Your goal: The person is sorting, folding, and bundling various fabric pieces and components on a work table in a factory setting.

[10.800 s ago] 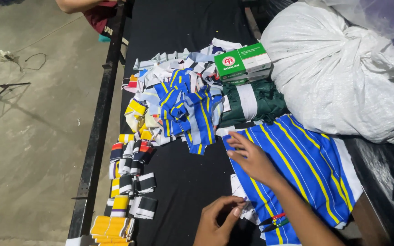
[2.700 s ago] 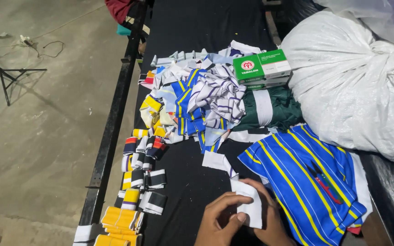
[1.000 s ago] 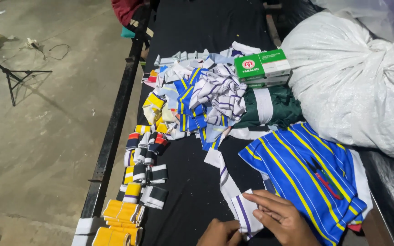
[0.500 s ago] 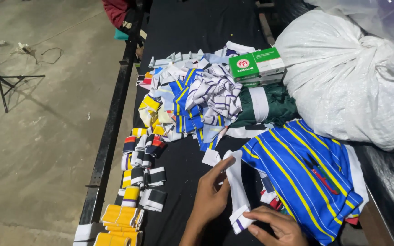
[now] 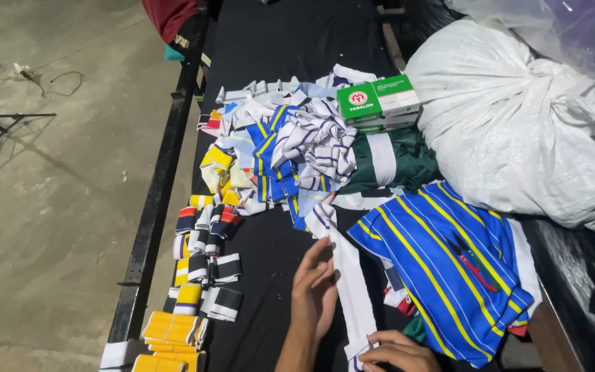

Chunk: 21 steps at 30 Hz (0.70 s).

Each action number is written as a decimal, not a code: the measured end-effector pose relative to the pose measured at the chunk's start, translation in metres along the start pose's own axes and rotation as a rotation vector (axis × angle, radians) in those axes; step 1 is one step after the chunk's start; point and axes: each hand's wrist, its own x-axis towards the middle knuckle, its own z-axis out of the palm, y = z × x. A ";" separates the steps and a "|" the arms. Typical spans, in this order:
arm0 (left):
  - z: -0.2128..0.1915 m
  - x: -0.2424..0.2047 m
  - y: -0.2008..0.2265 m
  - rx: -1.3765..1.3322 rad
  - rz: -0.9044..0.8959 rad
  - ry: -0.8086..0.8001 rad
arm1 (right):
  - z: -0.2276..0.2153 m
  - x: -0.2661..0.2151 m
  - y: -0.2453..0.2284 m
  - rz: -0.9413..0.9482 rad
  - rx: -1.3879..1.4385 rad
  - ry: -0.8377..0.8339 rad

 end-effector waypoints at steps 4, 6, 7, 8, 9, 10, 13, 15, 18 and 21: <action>-0.026 -0.003 -0.020 -0.168 -0.050 0.216 | 0.035 -0.022 -0.018 0.047 -0.211 0.141; -0.025 -0.004 -0.013 -0.133 -0.073 0.232 | 0.039 -0.028 -0.015 0.071 -0.231 0.151; -0.022 0.000 -0.009 -0.097 -0.091 0.239 | 0.040 -0.026 -0.011 0.087 -0.253 0.168; -0.018 0.002 -0.005 -0.093 -0.088 0.230 | 0.042 -0.022 -0.005 0.082 -0.253 0.176; -0.015 0.003 -0.003 -0.095 -0.101 0.198 | 0.045 -0.021 0.001 0.113 -0.286 0.197; -0.013 0.005 -0.001 -0.096 -0.114 0.166 | 0.048 -0.020 0.008 0.146 -0.320 0.218; -0.004 0.004 0.005 -0.022 -0.167 0.118 | 0.060 -0.038 0.025 0.233 -0.379 0.228; -0.014 0.004 0.001 -0.057 -0.134 0.106 | 0.061 -0.053 0.048 0.197 -0.377 0.030; -0.025 0.010 -0.001 -0.150 -0.070 0.016 | 0.075 -0.063 0.056 0.144 -0.417 -0.037; -0.019 0.007 0.004 -0.071 -0.098 -0.005 | 0.080 -0.057 0.037 0.077 -0.458 0.172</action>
